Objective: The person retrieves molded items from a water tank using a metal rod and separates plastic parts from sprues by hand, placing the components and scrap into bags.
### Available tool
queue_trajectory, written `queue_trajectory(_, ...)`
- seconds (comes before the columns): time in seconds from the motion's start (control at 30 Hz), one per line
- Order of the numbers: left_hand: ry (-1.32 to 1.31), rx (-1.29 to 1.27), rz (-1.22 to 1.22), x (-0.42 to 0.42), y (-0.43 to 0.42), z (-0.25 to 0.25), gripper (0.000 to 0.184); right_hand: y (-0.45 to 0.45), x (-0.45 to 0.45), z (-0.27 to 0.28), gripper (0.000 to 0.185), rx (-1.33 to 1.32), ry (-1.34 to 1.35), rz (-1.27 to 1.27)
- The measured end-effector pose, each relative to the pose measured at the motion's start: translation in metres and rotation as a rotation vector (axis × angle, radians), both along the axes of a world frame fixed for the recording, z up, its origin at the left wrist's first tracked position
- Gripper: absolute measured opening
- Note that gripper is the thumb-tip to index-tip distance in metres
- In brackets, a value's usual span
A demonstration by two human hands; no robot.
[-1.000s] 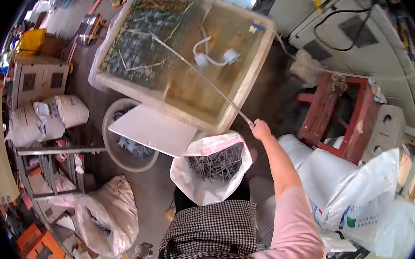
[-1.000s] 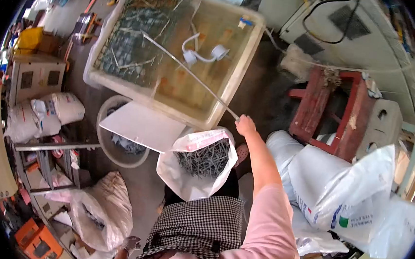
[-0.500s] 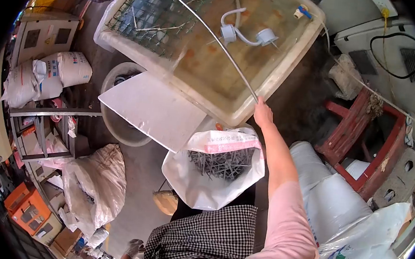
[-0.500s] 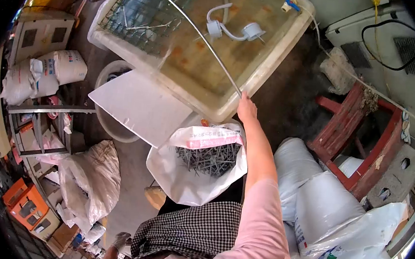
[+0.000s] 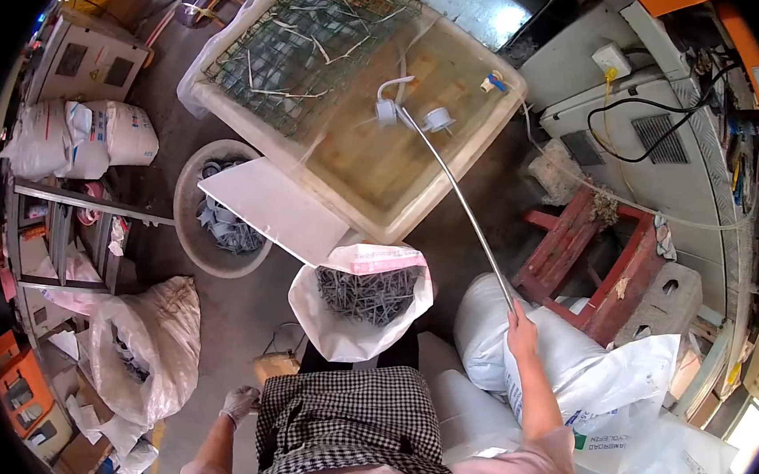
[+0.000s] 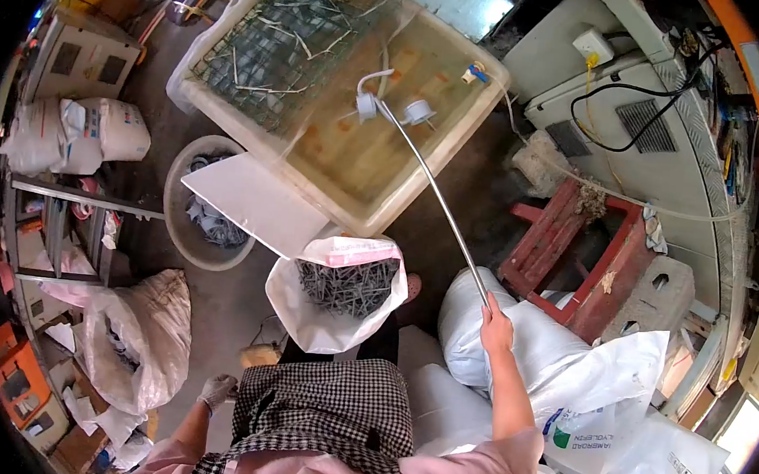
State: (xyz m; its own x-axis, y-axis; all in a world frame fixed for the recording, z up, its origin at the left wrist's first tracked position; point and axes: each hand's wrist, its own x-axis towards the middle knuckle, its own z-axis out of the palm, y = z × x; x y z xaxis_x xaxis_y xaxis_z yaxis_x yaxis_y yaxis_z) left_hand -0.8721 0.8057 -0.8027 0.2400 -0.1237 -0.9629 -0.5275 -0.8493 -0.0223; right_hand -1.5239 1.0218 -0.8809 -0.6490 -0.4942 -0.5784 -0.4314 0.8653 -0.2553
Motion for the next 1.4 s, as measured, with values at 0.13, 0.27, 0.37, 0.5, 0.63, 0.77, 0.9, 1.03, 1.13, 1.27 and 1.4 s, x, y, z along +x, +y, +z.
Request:
queue_trajectory(0.13,-0.008,-0.022,0.014,0.007,-0.001,0.008,0.022,-0.018,0.0,-0.009,0.042,0.064,-0.009,-0.012)
queue_trajectory(0.27,-0.039,-0.089,0.085,0.023,0.002,0.017,0.024,-0.032,-0.01,-0.031,0.04,-0.069,-0.016,0.016)
queue_trajectory(0.37,-0.074,-0.078,0.082,0.027,0.003,0.02,0.026,-0.048,-0.019,-0.018,0.038,-0.038,-0.059,0.009)
queue_trajectory(0.5,-0.09,-0.054,0.091,0.014,0.005,0.022,0.029,-0.076,-0.03,0.006,0.037,-0.005,-0.027,0.077)
queue_trajectory(0.63,-0.005,-0.025,0.108,0.006,0.01,0.015,0.03,-0.105,-0.038,0.006,0.035,0.007,-0.009,0.103)
queue_trajectory(0.77,0.003,-0.031,0.068,0.004,0.016,0.01,0.027,-0.139,-0.032,-0.008,0.036,-0.003,-0.019,0.126)
queue_trajectory(0.9,0.018,-0.017,0.098,0.012,0.022,0.006,0.025,-0.161,-0.023,-0.051,0.037,-0.087,-0.085,0.118)
queue_trajectory(1.03,0.003,-0.016,0.096,0.016,0.026,0.006,0.025,-0.196,-0.002,-0.096,0.037,-0.116,-0.14,0.103)
queue_trajectory(1.13,0.017,-0.008,0.112,0.023,0.032,0.001,0.027,-0.231,0.015,-0.127,0.037,-0.155,-0.154,0.11)
queue_trajectory(1.27,0.035,-0.025,0.146,0.032,0.044,-0.007,0.026,-0.29,0.039,-0.156,0.035,-0.14,-0.173,0.139)
queue_trajectory(1.4,0.003,0.009,0.18,0.024,0.045,-0.003,0.026,-0.343,0.059,-0.167,0.033,-0.214,-0.24,0.168)
